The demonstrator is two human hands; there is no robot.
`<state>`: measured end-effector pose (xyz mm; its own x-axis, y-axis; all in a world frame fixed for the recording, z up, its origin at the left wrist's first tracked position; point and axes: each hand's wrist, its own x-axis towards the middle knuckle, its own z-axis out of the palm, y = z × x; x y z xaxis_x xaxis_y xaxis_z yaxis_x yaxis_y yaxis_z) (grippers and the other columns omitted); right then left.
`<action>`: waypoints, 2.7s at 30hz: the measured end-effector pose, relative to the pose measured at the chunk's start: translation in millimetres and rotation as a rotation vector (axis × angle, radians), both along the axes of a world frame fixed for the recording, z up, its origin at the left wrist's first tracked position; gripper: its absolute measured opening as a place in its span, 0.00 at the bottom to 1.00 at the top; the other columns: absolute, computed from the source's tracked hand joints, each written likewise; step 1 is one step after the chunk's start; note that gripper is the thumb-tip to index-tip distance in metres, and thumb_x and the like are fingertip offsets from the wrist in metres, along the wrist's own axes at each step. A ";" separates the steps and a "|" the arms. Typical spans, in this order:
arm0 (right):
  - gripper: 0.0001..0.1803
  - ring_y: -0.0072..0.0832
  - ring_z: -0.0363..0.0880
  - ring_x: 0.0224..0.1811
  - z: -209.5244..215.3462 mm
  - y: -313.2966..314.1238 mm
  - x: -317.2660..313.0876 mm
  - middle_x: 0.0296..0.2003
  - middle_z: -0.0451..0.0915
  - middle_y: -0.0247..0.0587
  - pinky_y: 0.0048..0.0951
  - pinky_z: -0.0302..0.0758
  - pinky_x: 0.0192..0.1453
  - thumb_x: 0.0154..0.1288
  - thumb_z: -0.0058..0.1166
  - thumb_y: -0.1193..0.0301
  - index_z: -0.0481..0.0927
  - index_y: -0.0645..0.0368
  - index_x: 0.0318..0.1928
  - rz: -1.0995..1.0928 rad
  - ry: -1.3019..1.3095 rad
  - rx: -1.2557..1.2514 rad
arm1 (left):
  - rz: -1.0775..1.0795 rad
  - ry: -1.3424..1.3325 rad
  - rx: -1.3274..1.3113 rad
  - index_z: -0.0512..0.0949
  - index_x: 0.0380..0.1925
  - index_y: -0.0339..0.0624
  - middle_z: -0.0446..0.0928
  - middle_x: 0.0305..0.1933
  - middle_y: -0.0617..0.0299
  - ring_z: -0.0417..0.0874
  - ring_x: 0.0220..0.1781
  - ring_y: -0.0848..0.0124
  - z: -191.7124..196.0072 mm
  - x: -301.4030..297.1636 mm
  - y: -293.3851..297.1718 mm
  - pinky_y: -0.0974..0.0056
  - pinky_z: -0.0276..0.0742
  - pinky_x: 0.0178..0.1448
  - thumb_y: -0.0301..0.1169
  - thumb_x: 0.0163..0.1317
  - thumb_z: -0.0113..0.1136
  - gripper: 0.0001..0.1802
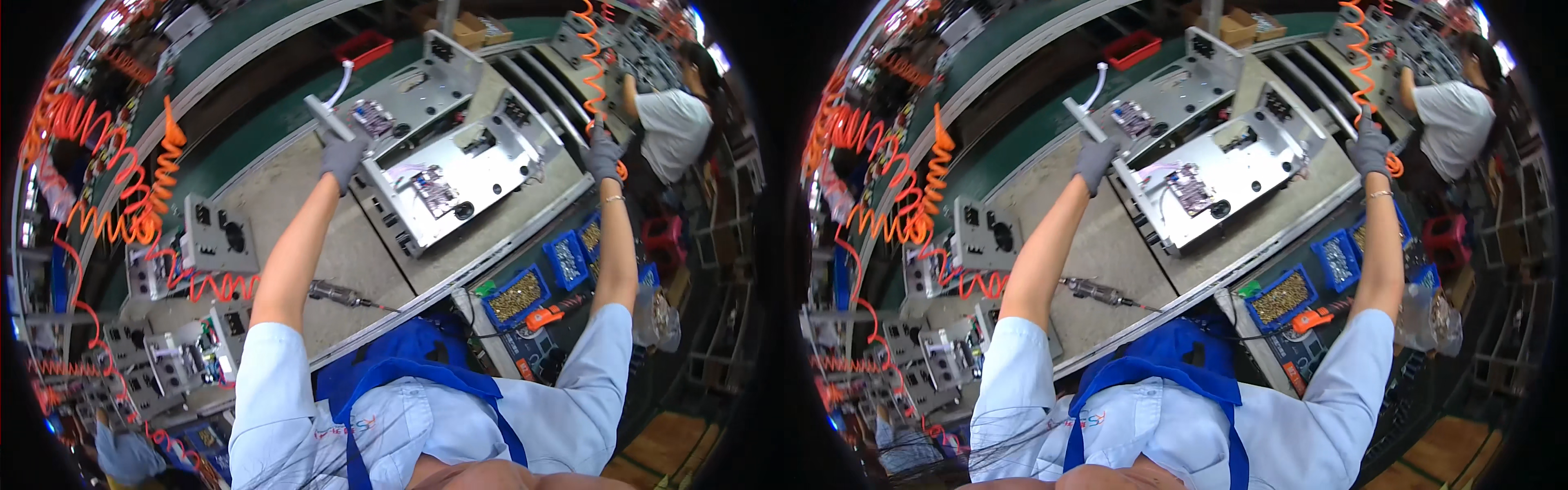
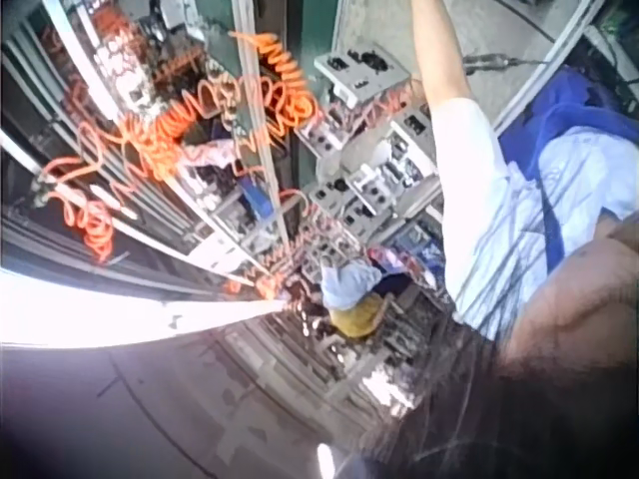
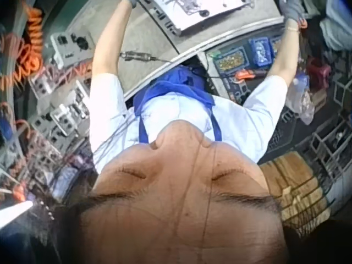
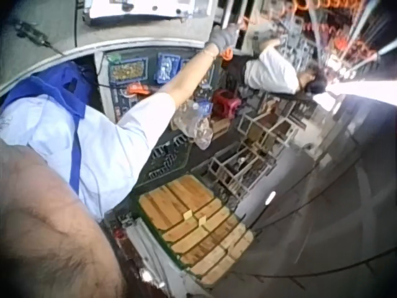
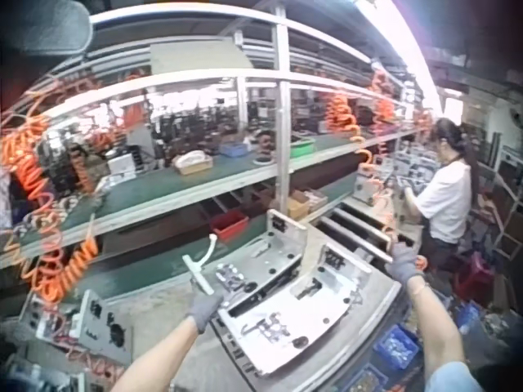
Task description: The person assembles electronic components on a workbench, using a pneumatic screwdriver to secure parts onto a circuit board and metal casing. They handle wires, connectors, and screws, methodically fastening components together in a factory setting.
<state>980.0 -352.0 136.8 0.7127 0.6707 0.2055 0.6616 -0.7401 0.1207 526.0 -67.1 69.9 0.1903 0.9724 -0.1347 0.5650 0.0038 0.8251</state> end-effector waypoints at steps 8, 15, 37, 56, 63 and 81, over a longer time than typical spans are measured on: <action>0.32 0.34 0.79 0.47 1.2 -12.9 -326.9 0.47 0.80 0.43 0.35 0.76 0.49 0.50 0.66 0.56 0.77 0.57 0.54 0.661 1.070 0.319 | -0.125 0.020 -0.141 0.52 0.63 0.28 0.73 0.56 0.36 0.76 0.58 0.49 29.6 -9.1 -13.5 0.59 0.71 0.61 0.51 0.45 0.65 0.53; 0.13 0.46 0.77 0.25 -36.2 13.2 -394.3 0.28 0.76 0.47 0.43 0.73 0.29 0.57 0.58 0.63 0.75 0.58 0.36 0.586 0.577 0.790 | -0.256 0.001 -0.163 0.61 0.55 0.32 0.78 0.34 0.54 0.79 0.26 0.68 46.1 -18.3 -14.6 0.65 0.76 0.23 0.46 0.46 0.67 0.42; 0.16 0.29 0.82 0.35 30.0 -15.9 -455.3 0.35 0.78 0.43 0.27 0.78 0.39 0.59 0.58 0.76 0.76 0.66 0.47 0.526 1.113 0.701 | 0.193 0.640 1.013 0.58 0.63 0.36 0.62 0.62 0.37 0.63 0.66 0.46 171.5 -194.1 117.2 0.49 0.61 0.67 0.58 0.51 0.63 0.49; 0.53 0.48 0.65 0.62 159.8 158.8 -482.4 0.59 0.66 0.58 0.42 0.64 0.66 0.48 0.69 0.53 0.56 0.65 0.68 1.054 0.550 0.863 | -0.164 0.329 0.829 0.81 0.39 0.39 0.79 0.30 0.61 0.78 0.32 0.77 447.0 -261.9 -14.9 0.69 0.76 0.40 0.34 0.60 0.63 0.11; 0.28 0.19 0.75 0.35 135.9 67.5 -506.1 0.34 0.78 0.33 0.24 0.74 0.38 0.46 0.73 0.62 0.74 0.61 0.44 1.568 1.932 0.324 | -0.777 0.135 1.213 0.78 0.29 0.36 0.79 0.25 0.61 0.77 0.23 0.78 435.5 -189.6 -113.1 0.73 0.74 0.26 0.28 0.60 0.62 0.06; 0.24 0.39 0.79 0.36 12.0 -262.3 -387.0 0.34 0.77 0.42 0.37 0.76 0.38 0.44 0.65 0.68 0.75 0.54 0.46 0.582 0.969 0.656 | -0.597 -0.279 0.875 0.72 0.47 0.33 0.71 0.41 0.52 0.74 0.44 0.64 131.5 -27.1 -352.3 0.60 0.74 0.50 0.38 0.63 0.57 0.20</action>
<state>592.9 -614.3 148.8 0.3956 0.9005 0.1803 0.5165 -0.0558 -0.8544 498.9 -419.4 201.4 0.5791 0.4518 0.6787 0.0736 -0.8580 0.5083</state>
